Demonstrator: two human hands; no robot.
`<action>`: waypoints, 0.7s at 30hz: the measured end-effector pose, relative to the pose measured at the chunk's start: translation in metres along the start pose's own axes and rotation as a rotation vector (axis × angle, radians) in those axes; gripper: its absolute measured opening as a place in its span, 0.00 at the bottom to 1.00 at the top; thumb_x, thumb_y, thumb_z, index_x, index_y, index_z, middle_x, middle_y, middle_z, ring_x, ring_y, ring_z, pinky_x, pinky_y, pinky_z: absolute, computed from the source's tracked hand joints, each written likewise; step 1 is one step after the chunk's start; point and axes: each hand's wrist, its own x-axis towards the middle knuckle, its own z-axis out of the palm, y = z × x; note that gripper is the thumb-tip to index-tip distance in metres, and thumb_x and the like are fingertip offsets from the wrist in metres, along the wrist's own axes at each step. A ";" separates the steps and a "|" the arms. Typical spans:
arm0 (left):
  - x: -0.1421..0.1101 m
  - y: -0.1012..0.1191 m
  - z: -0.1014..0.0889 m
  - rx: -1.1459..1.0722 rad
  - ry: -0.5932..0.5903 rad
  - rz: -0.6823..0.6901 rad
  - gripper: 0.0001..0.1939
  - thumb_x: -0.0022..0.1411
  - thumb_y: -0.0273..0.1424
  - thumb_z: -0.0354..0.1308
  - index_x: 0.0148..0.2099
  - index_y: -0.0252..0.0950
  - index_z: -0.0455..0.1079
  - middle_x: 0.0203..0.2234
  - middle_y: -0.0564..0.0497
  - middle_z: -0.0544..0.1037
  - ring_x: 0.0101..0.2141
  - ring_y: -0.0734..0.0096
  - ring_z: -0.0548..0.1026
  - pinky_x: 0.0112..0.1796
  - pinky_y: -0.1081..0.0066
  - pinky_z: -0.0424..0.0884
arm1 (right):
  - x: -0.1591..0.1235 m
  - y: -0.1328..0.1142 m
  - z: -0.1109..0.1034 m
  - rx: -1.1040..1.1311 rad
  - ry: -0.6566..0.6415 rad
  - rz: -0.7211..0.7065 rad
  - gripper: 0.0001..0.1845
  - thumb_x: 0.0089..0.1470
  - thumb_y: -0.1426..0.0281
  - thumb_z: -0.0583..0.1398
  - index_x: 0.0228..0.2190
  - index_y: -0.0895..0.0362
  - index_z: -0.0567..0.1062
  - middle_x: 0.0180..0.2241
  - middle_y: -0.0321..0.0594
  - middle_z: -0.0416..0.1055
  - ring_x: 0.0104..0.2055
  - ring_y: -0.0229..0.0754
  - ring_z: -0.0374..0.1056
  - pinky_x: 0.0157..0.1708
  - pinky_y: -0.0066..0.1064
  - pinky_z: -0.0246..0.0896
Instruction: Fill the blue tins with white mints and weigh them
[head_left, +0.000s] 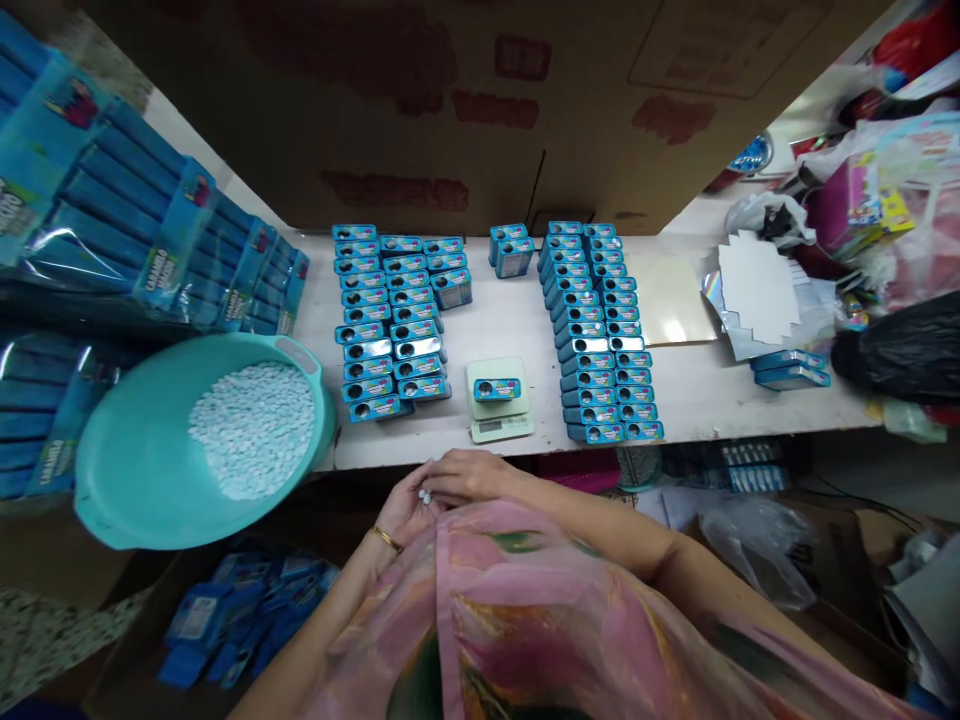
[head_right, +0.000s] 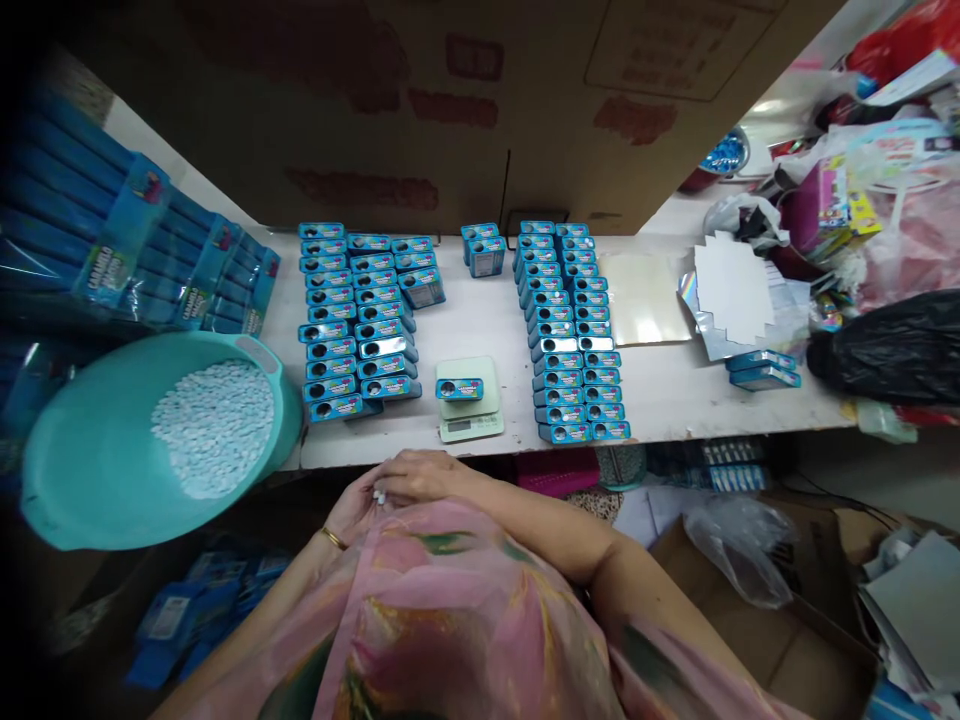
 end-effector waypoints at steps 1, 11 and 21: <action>0.001 0.001 0.000 -0.008 0.012 0.028 0.13 0.60 0.26 0.43 0.34 0.28 0.69 0.20 0.47 0.74 0.23 0.73 0.73 0.26 0.74 0.71 | -0.009 0.005 -0.005 0.012 0.181 0.111 0.13 0.54 0.68 0.51 0.42 0.57 0.66 0.41 0.42 0.66 0.43 0.39 0.60 0.41 0.31 0.57; 0.017 0.024 0.014 -0.091 0.016 0.241 0.13 0.59 0.25 0.44 0.34 0.26 0.69 0.30 0.39 0.75 0.34 0.66 0.74 0.33 0.69 0.72 | -0.047 0.096 -0.014 0.285 0.504 0.724 0.22 0.46 0.72 0.54 0.46 0.58 0.62 0.41 0.42 0.65 0.42 0.41 0.62 0.42 0.35 0.58; 0.052 0.035 0.042 -0.166 -0.073 0.288 0.14 0.58 0.29 0.45 0.31 0.27 0.69 0.21 0.44 0.74 0.24 0.70 0.72 0.29 0.69 0.69 | -0.003 0.018 -0.067 -0.431 0.060 0.314 0.20 0.52 0.71 0.52 0.48 0.58 0.63 0.38 0.46 0.66 0.39 0.45 0.56 0.36 0.36 0.52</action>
